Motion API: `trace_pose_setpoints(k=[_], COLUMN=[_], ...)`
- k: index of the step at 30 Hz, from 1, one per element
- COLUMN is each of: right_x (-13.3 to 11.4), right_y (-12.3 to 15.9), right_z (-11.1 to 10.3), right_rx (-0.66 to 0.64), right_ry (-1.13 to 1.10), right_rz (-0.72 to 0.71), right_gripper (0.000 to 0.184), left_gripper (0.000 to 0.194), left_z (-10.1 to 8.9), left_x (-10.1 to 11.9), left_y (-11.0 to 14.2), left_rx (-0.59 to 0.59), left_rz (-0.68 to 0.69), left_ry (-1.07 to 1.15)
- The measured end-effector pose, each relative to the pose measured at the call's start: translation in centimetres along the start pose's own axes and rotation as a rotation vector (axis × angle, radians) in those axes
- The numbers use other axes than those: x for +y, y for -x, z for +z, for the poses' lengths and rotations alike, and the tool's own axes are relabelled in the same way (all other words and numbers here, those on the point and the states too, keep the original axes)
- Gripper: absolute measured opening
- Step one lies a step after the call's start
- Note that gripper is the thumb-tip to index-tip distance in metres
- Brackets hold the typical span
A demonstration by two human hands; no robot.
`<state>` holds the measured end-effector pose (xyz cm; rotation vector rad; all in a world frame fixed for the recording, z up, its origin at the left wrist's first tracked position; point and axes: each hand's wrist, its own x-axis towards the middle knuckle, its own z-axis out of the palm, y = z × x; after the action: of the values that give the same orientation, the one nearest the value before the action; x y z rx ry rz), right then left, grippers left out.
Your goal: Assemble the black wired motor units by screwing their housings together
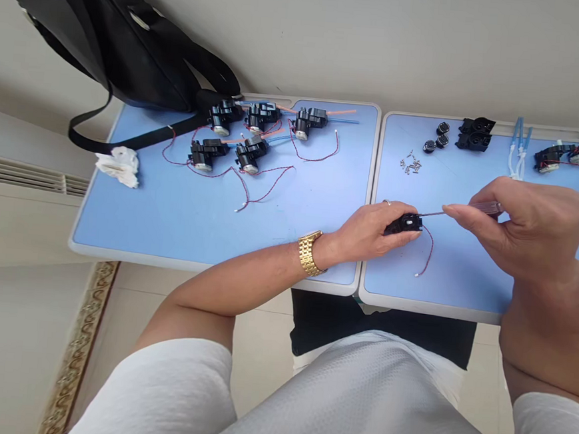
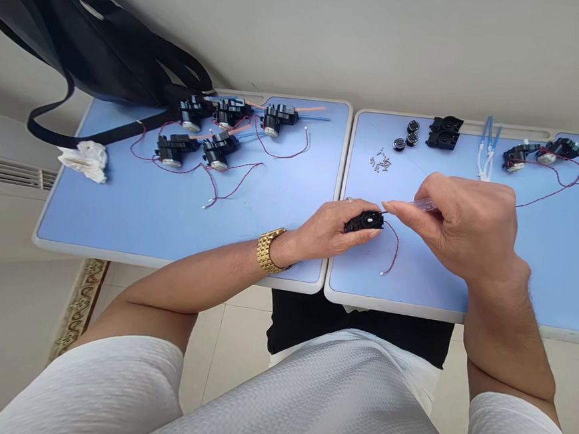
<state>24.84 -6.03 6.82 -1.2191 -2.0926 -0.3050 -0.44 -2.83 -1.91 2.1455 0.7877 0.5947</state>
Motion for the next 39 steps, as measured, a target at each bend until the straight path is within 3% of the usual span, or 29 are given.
trace_pose_setpoints(k=[3, 7, 10, 15, 19, 21, 25, 28, 32, 37, 39], right_x=[0.1, -0.5, -1.0, -0.7, 0.2, 0.4, -0.3, -1.0, -1.0, -0.3, -0.2], right_y=[0.1, -0.4, -0.7, -0.4, 0.1, 0.0, -0.4, -0.6, -0.4, 0.0, 0.0], right_z=[-0.1, -1.0, -1.6, -0.9, 0.0, 0.1, -0.6, -1.0, -0.5, 0.3, 0.1], right_rx=[-0.056, -0.214, -0.265, -0.187, -0.031, -0.047, -0.198, -0.265, -0.152, -0.063, -0.068], right_ry=[-0.021, -0.212, -0.230, -0.174, -0.055, -0.057, -0.246, -0.255, -0.181, -0.041, -0.057], right_rz=[0.059, 0.084, 0.097, 0.074, 0.040, 0.042, 0.064, 0.119, 0.078, 0.120, 0.125], right_gripper=[0.050, 0.027, 0.019, 0.017, 0.041, 0.042, 0.019, 0.020, 0.015, 0.044, 0.044], left_gripper=[0.048, 0.048, 0.050, 0.049, 0.048, 0.048, 0.049, 0.049, 0.048, 0.046, 0.047], left_z=[0.0, -0.1, 0.0, 0.0, 0.0, -0.1, -0.1, -0.2, -0.1, -0.1, -0.1], left_x=[0.0, 0.1, 0.1, 0.0, 0.0, 0.0, 0.1, 0.2, 0.2, 0.0, 0.0], left_y=[0.0, -0.1, -0.1, 0.0, 0.0, 0.0, 0.0, -0.1, -0.1, 0.0, 0.0], left_rx=[0.011, 0.013, 0.022, 0.006, 0.005, 0.012, 0.016, 0.017, 0.011, 0.014, 0.021], left_rz=[0.004, 0.006, 0.018, 0.004, 0.005, 0.008, 0.008, 0.008, 0.009, 0.010, 0.020], left_ry=[0.001, 0.008, 0.015, 0.005, 0.000, 0.003, 0.009, 0.013, 0.007, 0.009, 0.015])
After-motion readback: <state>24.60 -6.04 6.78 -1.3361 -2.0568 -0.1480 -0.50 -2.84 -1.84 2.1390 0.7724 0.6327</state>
